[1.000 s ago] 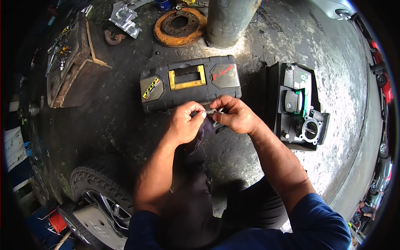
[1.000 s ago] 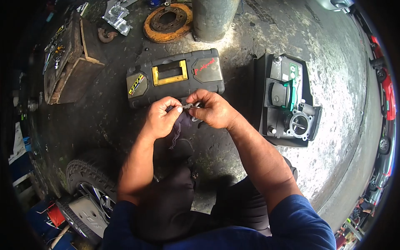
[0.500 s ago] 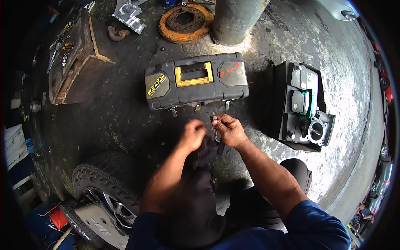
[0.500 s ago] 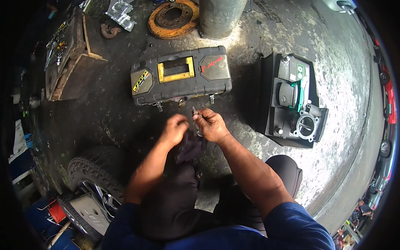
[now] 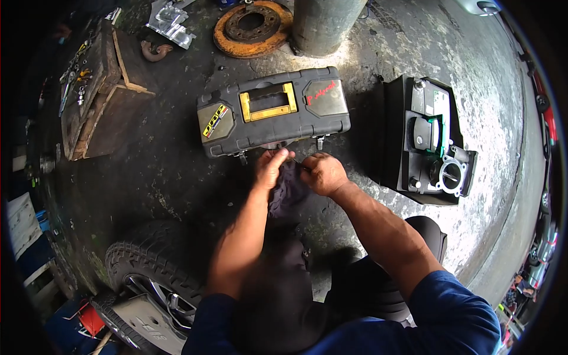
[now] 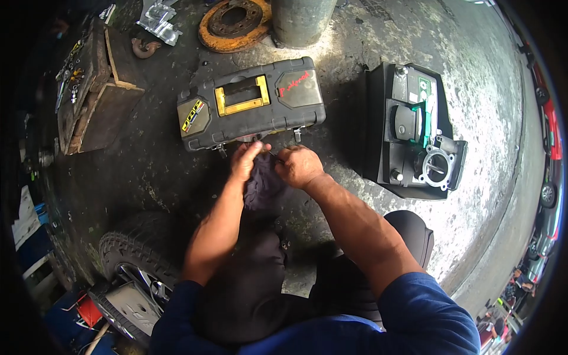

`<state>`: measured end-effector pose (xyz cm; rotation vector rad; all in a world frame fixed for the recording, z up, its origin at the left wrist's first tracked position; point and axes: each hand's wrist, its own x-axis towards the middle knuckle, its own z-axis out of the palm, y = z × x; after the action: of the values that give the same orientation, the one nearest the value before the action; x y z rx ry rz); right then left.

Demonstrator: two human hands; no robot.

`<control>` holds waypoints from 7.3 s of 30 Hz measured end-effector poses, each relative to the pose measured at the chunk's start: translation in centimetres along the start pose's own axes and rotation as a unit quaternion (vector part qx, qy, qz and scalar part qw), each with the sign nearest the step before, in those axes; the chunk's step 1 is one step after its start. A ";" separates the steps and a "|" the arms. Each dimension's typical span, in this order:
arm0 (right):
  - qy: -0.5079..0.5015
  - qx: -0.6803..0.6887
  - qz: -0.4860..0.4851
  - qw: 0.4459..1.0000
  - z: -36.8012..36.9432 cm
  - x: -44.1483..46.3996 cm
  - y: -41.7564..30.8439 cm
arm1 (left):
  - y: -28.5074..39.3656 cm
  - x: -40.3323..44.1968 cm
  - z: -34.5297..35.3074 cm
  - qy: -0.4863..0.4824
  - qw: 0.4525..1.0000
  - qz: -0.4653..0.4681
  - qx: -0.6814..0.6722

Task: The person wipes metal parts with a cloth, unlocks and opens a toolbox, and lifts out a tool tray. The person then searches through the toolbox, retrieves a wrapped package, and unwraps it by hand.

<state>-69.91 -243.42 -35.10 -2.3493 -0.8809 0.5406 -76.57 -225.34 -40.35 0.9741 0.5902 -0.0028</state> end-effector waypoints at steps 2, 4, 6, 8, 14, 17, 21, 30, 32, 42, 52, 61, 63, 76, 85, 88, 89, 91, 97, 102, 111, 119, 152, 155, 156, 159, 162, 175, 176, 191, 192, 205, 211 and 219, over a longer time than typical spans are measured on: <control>-0.018 -0.041 -0.026 0.999 -0.7 0.2 -0.3 | 0.3 0.3 -1.0 -0.058 0.998 -0.036 -0.004; -0.002 -0.057 -0.047 0.997 -1.1 0.5 -0.8 | 0.2 0.1 -0.9 -0.046 0.995 -0.083 -0.029; 0.049 -0.049 -0.065 0.995 -1.4 0.7 -1.3 | 0.4 0.3 -0.9 -0.046 0.993 -0.100 -0.053; 0.032 -0.069 -0.073 0.994 -1.9 1.1 -1.4 | -0.1 0.4 -0.6 -0.005 0.995 -0.076 -0.064; -0.084 -0.131 -0.004 0.988 -3.9 2.5 -3.3 | -0.1 0.2 -0.3 0.045 0.997 -0.066 0.011; -0.140 -0.164 0.022 0.976 -3.7 3.6 -4.2 | 0.7 -0.3 0.7 0.109 0.988 -0.040 0.099; -0.110 -0.158 -0.023 0.981 -2.9 4.9 -4.0 | 1.2 -0.2 0.8 0.080 0.993 -0.072 0.045; -0.097 0.122 0.143 0.977 0.3 1.3 -1.2 | 1.0 0.2 -0.4 0.007 0.986 -0.058 0.154; -0.167 -0.086 0.062 0.980 -1.1 0.7 -0.6 | 2.0 -0.4 -0.5 0.010 0.977 -0.101 0.187; 0.159 0.674 0.267 0.670 -11.1 -1.7 -2.4 | 15.3 -9.1 11.6 -0.135 0.825 0.039 0.548; 0.222 0.757 0.199 0.581 -18.2 -8.8 -6.2 | 23.6 -16.3 26.9 -0.262 0.649 0.271 0.661; 0.018 0.556 -0.097 0.825 -25.6 -19.9 -3.4 | 22.6 -18.8 33.5 -0.444 0.585 0.359 0.575; -0.001 0.563 -0.098 0.821 -26.2 -21.9 -3.0 | 20.9 -19.2 33.9 -0.502 0.596 0.363 0.511; -0.074 0.747 0.075 0.656 -22.2 -37.8 -6.3 | 12.6 -24.2 34.5 -0.699 0.541 0.277 0.378; -0.089 0.300 0.294 0.903 -19.6 -43.4 -8.8 | 7.5 -28.7 34.6 -0.739 0.154 -0.023 0.655; -0.056 0.237 0.242 0.939 -16.8 -43.0 -7.3 | 8.0 -29.0 35.0 -0.739 0.183 -0.009 0.648; -0.075 0.261 0.263 0.926 -19.1 -42.5 -8.9 | 8.2 -28.8 34.8 -0.738 0.199 0.006 0.645; -0.075 0.264 0.273 0.922 -19.0 -42.3 -8.1 | 8.9 -28.7 34.8 -0.736 0.216 0.021 0.641; -0.176 0.274 0.250 0.912 -20.2 -40.8 -6.3 | 8.6 -29.0 34.7 -0.752 0.205 0.020 0.626; -0.213 0.445 0.203 0.846 -20.0 -40.8 -4.0 | 11.4 -30.2 34.8 -0.730 0.286 0.119 0.609; -0.279 0.429 0.280 0.812 -20.9 -40.0 -4.6 | 11.2 -30.0 34.2 -0.720 0.283 0.065 0.631; -0.306 0.418 0.145 0.843 -19.3 -39.6 -2.0 | 11.0 -30.2 33.8 -0.728 0.356 0.058 0.583; -0.406 0.254 0.047 0.877 -22.3 -39.4 -6.3 | 13.1 -30.5 34.5 -0.720 0.352 -0.084 0.592; -0.332 0.318 0.105 0.882 -20.9 -39.7 -5.5 | 8.0 -29.1 33.1 -0.681 0.381 -0.146 0.608; -0.277 0.347 0.115 0.889 -19.9 -40.0 -4.9 | 7.4 -29.3 33.1 -0.688 0.339 -0.116 0.631; -0.215 0.322 0.110 0.915 -18.1 -39.8 -4.8 | 7.1 -29.4 33.8 -0.702 0.233 -0.043 0.672; -0.235 0.352 0.236 0.875 -17.0 -39.6 -5.1 | 4.6 -28.1 33.5 -0.773 0.203 -0.062 0.598; -0.179 0.254 0.166 0.936 -17.9 -39.1 -5.1 | 5.7 -28.0 33.8 -0.720 0.242 -0.110 0.641; -0.188 0.254 0.167 0.934 -17.5 -39.0 -4.8 | 5.7 -28.1 34.2 -0.721 0.213 -0.108 0.650; -0.194 0.362 0.162 0.897 -15.5 -39.2 -3.8 | 5.9 -26.5 32.4 -0.702 0.414 -0.271 0.512; -0.192 0.381 0.150 0.892 -16.4 -38.8 -4.9 | 5.6 -26.3 31.9 -0.700 0.434 -0.291 0.486; -0.442 0.258 0.078 0.856 -21.3 -37.4 -4.1 | 4.2 -26.2 29.3 -0.670 0.496 -0.271 0.481; -0.127 0.265 0.065 0.954 -24.9 -29.5 -4.1 | 21.2 -24.3 26.7 -0.521 0.801 -0.205 0.212; -0.102 0.212 0.166 0.958 -13.1 -10.2 1.1 | 35.8 -18.5 9.6 -0.010 0.968 0.045 0.248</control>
<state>-69.49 -255.97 -24.21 -2.0702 -0.3945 1.0154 -78.40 -216.91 0.19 1.4861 0.5357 -0.0825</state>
